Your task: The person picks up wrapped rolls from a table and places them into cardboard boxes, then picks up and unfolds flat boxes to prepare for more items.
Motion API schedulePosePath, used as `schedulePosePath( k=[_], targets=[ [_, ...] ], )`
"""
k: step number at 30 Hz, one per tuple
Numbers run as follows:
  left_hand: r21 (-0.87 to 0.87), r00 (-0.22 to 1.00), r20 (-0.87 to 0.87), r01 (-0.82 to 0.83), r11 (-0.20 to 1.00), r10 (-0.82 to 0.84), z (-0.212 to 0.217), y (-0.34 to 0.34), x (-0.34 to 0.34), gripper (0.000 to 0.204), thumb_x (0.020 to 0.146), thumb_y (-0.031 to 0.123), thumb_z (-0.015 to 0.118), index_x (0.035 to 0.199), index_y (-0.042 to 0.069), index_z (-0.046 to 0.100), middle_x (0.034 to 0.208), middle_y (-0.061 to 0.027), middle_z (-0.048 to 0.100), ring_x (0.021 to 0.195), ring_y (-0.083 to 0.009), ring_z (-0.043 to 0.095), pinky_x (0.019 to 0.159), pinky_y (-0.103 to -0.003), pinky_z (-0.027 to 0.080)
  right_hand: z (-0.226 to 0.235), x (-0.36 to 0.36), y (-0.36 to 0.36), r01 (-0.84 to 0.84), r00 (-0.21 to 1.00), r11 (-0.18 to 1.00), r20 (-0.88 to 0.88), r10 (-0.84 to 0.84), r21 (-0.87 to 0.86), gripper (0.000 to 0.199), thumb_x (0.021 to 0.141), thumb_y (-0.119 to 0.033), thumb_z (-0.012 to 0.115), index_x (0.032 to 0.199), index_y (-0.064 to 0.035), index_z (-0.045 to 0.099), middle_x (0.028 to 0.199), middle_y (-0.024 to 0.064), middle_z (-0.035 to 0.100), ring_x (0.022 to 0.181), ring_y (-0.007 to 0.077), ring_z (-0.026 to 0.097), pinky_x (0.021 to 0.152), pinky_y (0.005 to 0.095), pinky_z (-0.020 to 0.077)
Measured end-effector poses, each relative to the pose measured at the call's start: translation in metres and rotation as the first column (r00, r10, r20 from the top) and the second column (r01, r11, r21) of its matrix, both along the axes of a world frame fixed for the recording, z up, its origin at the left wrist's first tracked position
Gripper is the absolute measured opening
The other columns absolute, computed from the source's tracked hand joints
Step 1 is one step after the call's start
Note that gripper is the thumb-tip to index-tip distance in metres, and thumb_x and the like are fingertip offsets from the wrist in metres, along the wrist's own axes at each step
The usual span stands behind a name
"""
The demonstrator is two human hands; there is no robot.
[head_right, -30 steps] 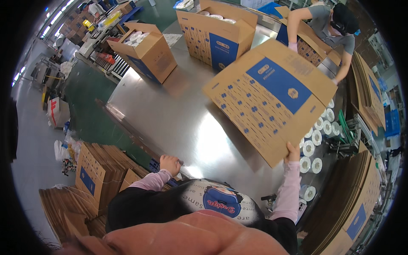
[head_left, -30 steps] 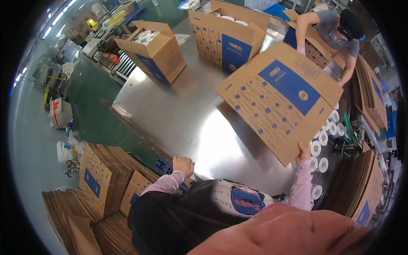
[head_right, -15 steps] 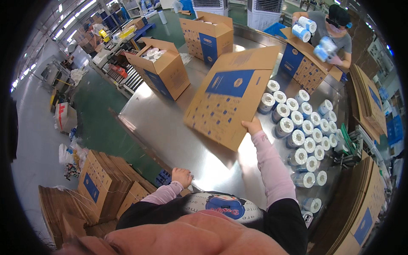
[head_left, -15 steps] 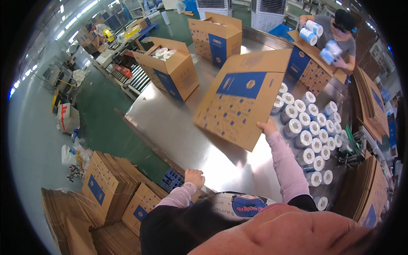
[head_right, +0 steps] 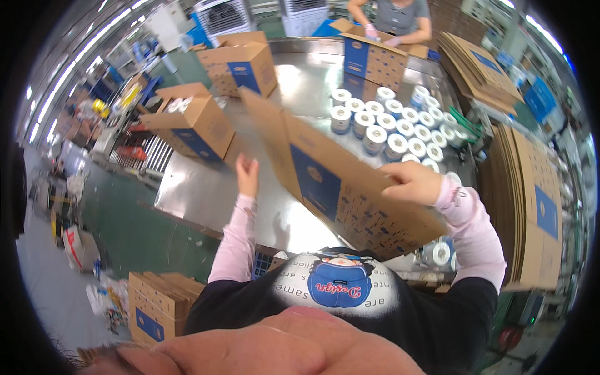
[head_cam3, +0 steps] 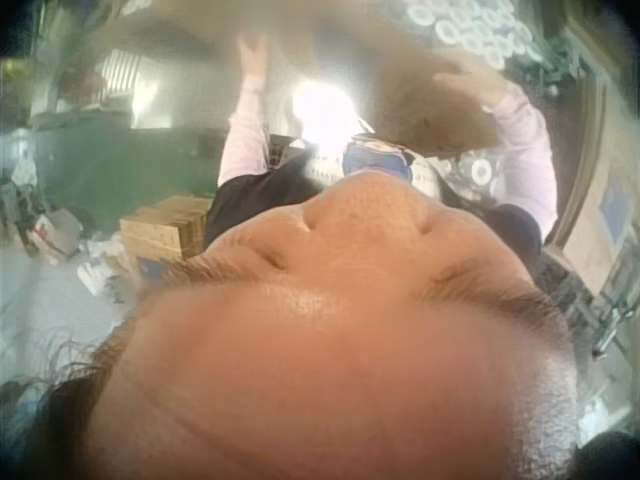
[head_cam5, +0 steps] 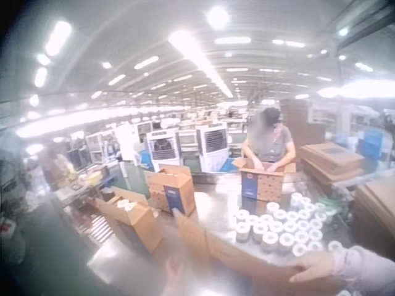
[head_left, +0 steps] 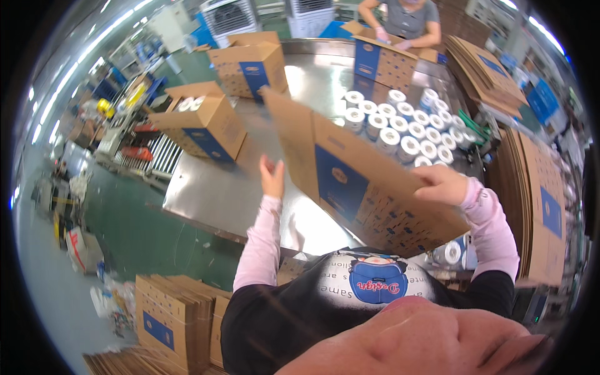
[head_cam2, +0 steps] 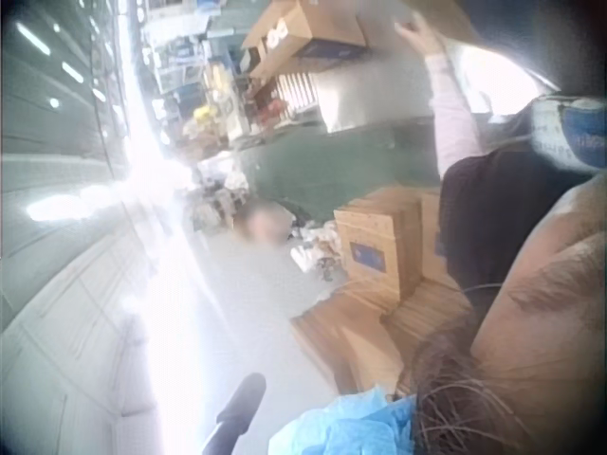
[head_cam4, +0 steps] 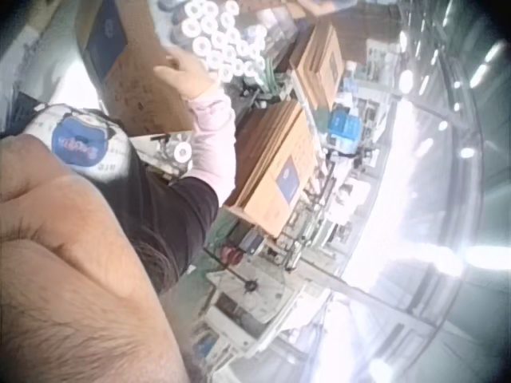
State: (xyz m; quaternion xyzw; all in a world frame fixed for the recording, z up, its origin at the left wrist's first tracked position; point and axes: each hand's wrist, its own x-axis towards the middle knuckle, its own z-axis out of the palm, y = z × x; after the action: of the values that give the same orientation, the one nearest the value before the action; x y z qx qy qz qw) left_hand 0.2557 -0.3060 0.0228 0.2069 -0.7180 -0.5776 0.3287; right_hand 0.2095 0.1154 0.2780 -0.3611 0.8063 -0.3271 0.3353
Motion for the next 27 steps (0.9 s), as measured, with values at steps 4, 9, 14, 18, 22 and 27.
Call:
schedulePosePath(
  k=[4,9,14,18,22,27],
  targets=[
    [0.290,0.979,-0.201,0.094,0.952,-0.035,0.092,-0.014,-0.056,0.087,0.090,0.033,0.066,0.150,0.003,0.012,0.146,-0.0225,0.031,0.131,-0.0306,0.037,0.109,-0.038,0.030,-0.046,0.062,-0.019,-0.212,0.977,0.977,0.024,0.212,0.009,0.070,0.090,-0.046,0.056,0.143,-0.0056,0.036,0.127,0.0224,0.057,0.110,0.0306,0.061,0.097,0.0372,0.0462],
    [0.517,0.960,-0.161,0.280,0.809,-0.229,0.142,0.027,-0.052,0.098,0.084,0.043,0.067,0.153,0.022,0.001,0.148,-0.0089,0.031,0.129,-0.0328,0.038,0.095,-0.066,0.032,-0.067,0.062,0.024,-0.022,0.974,0.963,0.213,0.082,-0.268,0.077,0.090,-0.042,0.060,0.150,-0.0089,0.025,0.142,0.0175,0.043,0.127,0.0264,0.046,0.104,0.0383,0.0381],
    [0.447,0.962,-0.039,0.260,0.856,-0.272,0.143,0.021,-0.028,0.094,0.080,0.024,0.064,0.153,0.024,0.004,0.146,-0.0028,0.034,0.124,-0.0261,0.037,0.084,-0.050,0.035,-0.034,0.055,0.060,0.107,0.888,0.966,-0.413,-0.199,-0.236,0.071,0.089,-0.026,0.060,0.150,-0.0167,0.026,0.139,0.0222,0.044,0.124,0.0350,0.049,0.104,0.0415,0.0400],
    [0.391,0.938,0.020,0.312,0.866,-0.346,0.169,0.037,0.002,0.095,0.077,0.012,0.056,0.152,0.027,0.001,0.141,-0.0057,0.037,0.116,-0.0244,0.044,0.080,-0.048,0.037,-0.016,0.105,0.051,-0.033,0.495,0.987,-0.856,0.151,0.155,0.062,0.088,-0.019,0.053,0.147,-0.0259,0.034,0.125,0.0198,0.055,0.108,0.0348,0.060,0.089,0.0426,0.0496],
    [0.261,0.818,-0.128,0.574,0.776,-0.561,0.169,0.027,0.027,0.093,0.070,-0.004,0.046,0.153,0.015,0.007,0.138,-0.0117,0.040,0.119,-0.0256,0.046,0.088,-0.030,0.045,0.010,0.117,0.074,0.156,0.664,0.916,-0.726,0.179,0.369,0.050,0.083,-0.014,0.052,0.131,-0.0271,0.056,0.070,0.0122,0.064,0.061,0.0316,0.064,0.059,0.0446,0.0511],
    [0.315,0.459,0.100,0.827,0.466,-0.883,0.252,0.006,0.043,0.096,0.061,-0.014,0.041,0.152,0.007,0.019,0.144,-0.0143,0.040,0.126,-0.0268,0.047,0.099,-0.030,0.042,0.021,0.063,0.088,0.425,0.676,0.891,-0.598,-0.431,-0.161,0.033,0.084,-0.015,0.047,0.109,-0.0124,0.067,0.076,0.0169,0.068,0.066,0.0314,0.066,0.062,0.0433,0.0534]
  ],
)
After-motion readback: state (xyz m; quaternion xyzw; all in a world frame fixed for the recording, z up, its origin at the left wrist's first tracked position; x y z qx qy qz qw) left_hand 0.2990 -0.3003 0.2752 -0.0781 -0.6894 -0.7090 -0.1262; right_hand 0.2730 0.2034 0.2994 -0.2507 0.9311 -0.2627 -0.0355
